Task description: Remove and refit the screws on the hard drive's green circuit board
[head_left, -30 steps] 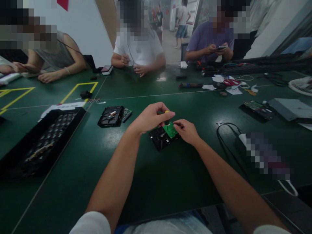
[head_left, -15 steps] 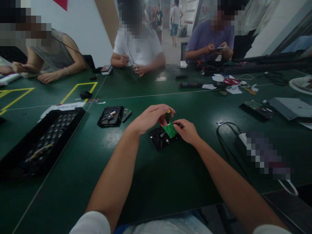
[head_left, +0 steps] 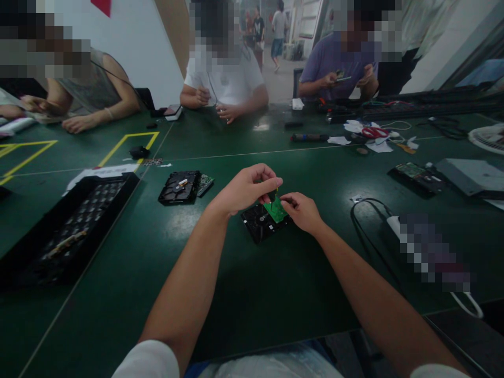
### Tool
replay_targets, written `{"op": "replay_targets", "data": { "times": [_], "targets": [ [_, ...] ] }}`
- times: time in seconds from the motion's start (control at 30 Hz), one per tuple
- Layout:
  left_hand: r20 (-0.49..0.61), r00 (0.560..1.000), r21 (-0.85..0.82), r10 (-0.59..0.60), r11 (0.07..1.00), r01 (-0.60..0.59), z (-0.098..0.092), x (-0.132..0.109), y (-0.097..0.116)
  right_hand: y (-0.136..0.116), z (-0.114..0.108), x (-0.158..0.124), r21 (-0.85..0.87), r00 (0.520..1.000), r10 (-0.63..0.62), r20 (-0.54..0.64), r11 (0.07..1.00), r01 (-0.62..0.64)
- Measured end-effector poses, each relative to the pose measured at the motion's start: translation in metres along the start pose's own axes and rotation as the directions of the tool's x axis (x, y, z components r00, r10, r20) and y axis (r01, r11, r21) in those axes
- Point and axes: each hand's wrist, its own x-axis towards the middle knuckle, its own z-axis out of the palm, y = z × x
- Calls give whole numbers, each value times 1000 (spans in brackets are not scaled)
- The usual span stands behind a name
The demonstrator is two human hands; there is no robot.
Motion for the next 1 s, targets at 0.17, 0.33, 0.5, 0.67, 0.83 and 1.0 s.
{"op": "replay_targets", "data": {
  "times": [0.17, 0.33, 0.5, 0.67, 0.83, 1.0],
  "targets": [
    [36, 999, 25, 18, 1000, -19, -2, -3, 5, 0, 1, 0, 19, 1000, 20, 0, 1000, -20],
    [52, 999, -5, 8, 1000, -7, -1, -2, 4, 1, 2, 0, 29, 1000, 21, -10, 999, -21],
    [62, 997, -53, -38, 998, 41, 1, -1, 2, 0, 1, 0, 7, 1000, 12, -9, 1000, -12],
    [154, 986, -151, -68, 984, 91, 1, -4, 5, -1, 1, 1, -8, 1000, 7, -17, 1000, -7],
    [110, 991, -134, -72, 987, 87, 0, -4, 4, -2, 1, 0, -19, 1000, -2, -14, 1000, 2],
    [79, 995, -68, -53, 996, 58, 0, -2, -2, -1, 0, 0, -18, 1000, 2, -13, 1000, -3]
  ]
}}
